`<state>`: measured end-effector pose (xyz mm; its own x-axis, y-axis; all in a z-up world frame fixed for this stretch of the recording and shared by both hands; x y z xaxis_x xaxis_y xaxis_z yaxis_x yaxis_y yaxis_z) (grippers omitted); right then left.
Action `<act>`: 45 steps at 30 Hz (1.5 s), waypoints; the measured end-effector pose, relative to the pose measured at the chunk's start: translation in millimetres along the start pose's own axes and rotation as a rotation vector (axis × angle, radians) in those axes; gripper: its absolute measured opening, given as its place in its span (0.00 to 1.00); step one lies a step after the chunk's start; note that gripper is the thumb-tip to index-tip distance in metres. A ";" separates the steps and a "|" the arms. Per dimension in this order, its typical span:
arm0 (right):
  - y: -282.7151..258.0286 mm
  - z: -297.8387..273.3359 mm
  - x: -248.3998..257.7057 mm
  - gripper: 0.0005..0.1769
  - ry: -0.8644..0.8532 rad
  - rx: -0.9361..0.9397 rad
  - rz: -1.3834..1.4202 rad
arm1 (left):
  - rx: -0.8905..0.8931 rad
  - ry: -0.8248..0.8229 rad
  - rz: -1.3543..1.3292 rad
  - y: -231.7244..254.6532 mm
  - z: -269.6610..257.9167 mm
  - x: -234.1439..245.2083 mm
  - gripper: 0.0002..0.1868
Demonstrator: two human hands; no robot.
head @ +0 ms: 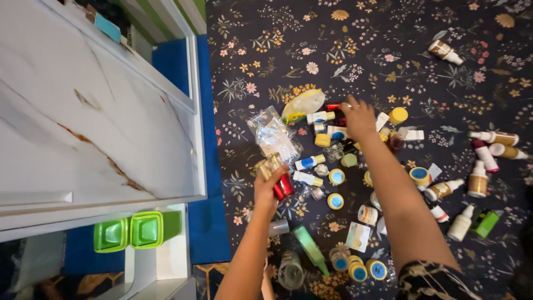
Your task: The person sorts a large pile of cosmetic bottles, tubes, and boxes on a bed and places them into a white cabinet with glass shelves. They handle items one by one or in small groups, arranging them on shelves and in drawers.
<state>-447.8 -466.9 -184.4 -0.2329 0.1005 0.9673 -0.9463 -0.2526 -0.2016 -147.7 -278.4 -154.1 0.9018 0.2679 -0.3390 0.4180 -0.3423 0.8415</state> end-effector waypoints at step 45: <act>-509.0 -285.1 272.4 0.34 -0.678 0.079 1.842 | -0.734 0.280 0.629 225.4 -428.0 225.4 0.34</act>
<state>-93.5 -36.6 137.7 -0.6294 -0.6093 -0.4823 0.3210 0.3613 -0.8754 103.0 90.2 139.2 0.8379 0.4635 0.2882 -0.3814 0.1196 0.9166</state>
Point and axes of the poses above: each hand's wrist, its own z-axis towards the middle knuckle, its own x-axis out of the back of the hand, y = z × x, the point moved 2 cm from there along z, towards the middle knuckle, and after that the axes turned 10 degrees about z, right-handed, at the moved point
